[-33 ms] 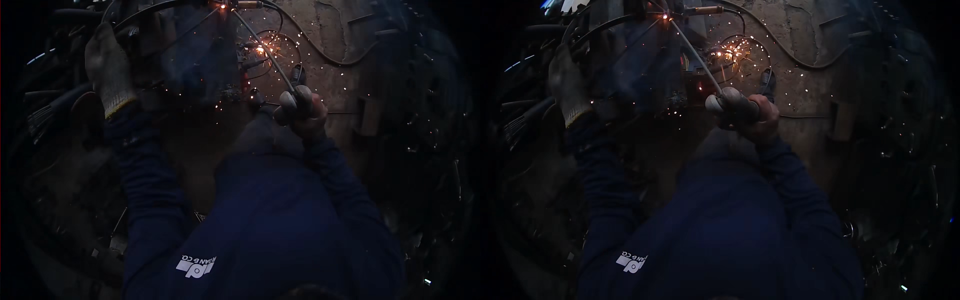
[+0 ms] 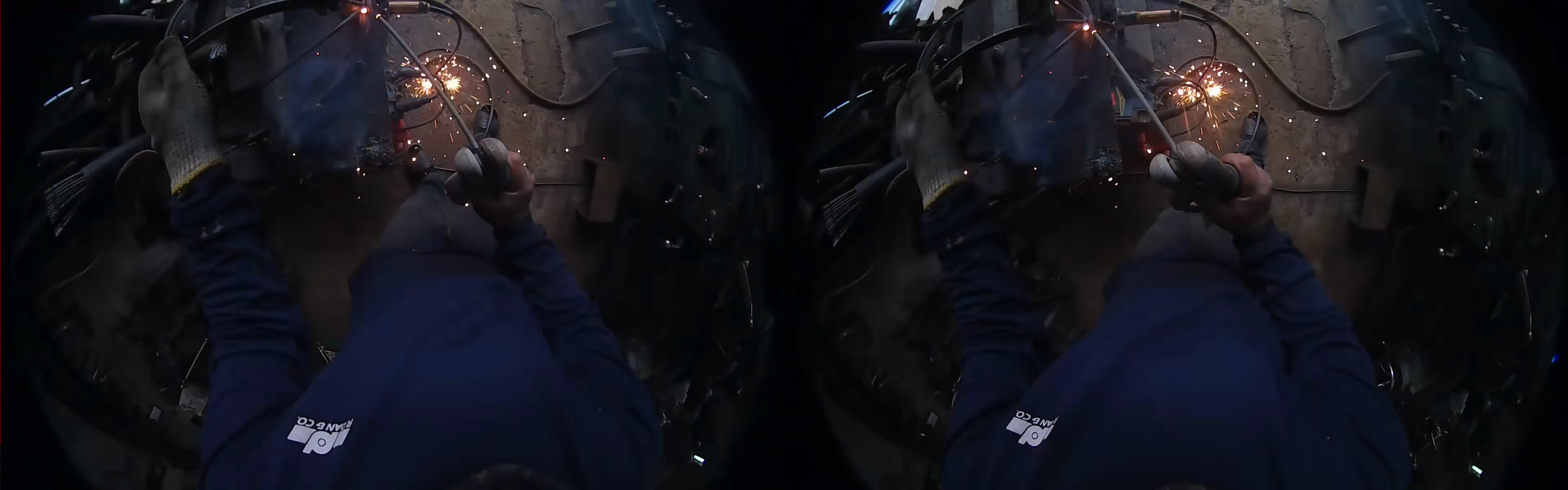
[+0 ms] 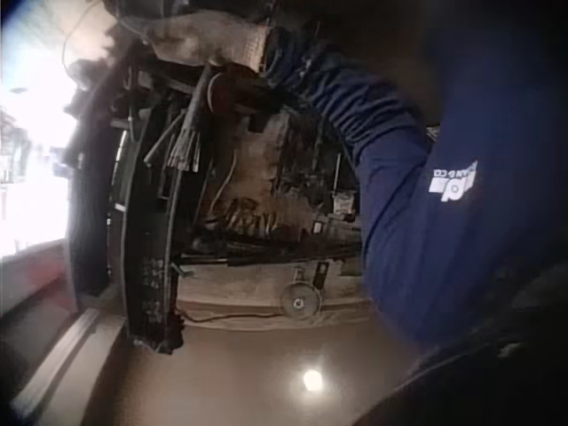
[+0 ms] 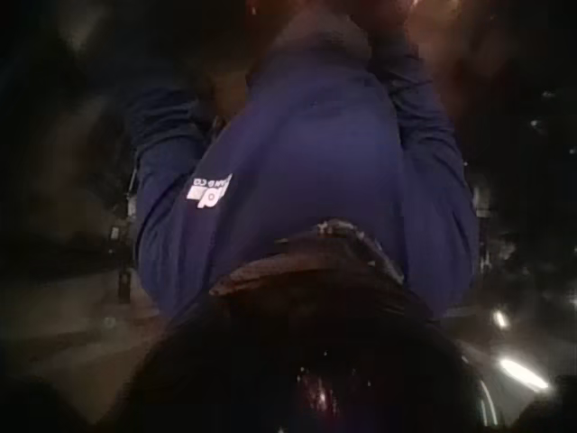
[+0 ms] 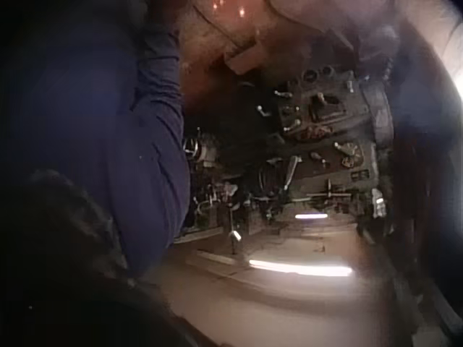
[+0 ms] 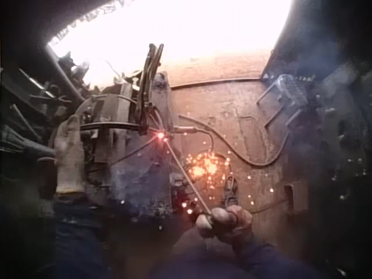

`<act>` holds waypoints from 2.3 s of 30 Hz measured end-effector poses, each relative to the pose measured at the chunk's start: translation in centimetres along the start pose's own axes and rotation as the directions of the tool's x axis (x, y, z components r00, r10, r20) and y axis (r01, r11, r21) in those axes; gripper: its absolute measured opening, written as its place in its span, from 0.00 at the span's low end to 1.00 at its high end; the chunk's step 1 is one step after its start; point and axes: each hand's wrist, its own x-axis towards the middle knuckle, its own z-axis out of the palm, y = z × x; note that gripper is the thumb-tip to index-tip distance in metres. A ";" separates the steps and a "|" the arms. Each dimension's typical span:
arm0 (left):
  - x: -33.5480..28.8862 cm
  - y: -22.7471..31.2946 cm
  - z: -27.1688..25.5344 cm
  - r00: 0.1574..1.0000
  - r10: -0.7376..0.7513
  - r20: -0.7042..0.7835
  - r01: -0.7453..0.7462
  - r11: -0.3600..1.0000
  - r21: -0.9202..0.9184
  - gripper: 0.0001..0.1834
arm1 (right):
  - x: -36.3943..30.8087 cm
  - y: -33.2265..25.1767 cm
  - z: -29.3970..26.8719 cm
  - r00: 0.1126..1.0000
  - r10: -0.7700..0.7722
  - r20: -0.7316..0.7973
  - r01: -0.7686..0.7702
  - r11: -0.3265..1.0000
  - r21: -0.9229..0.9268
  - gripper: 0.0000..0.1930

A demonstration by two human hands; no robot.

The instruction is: The person welds metal rods together and uses a locking plier and a wrench to adjust a metal assembly on a fabrication table.

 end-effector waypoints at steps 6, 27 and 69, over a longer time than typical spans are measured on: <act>-1.0 0.9 0.0 0.999 -0.046 -0.025 0.045 0.997 -0.065 0.25 | 2.0 -2.5 0.1 0.990 -0.130 -0.046 0.124 0.986 -0.109 0.23; -0.1 -0.4 -0.1 0.998 -0.002 -0.066 0.000 0.999 -0.036 0.24 | 3.2 -0.1 -7.3 0.992 0.088 -0.095 -0.090 0.996 -0.013 0.20; 1.4 -1.2 -0.4 0.991 0.030 0.131 -0.009 0.988 -0.155 0.24 | -4.3 -5.5 4.2 0.931 0.224 -0.288 -0.207 0.974 0.087 0.19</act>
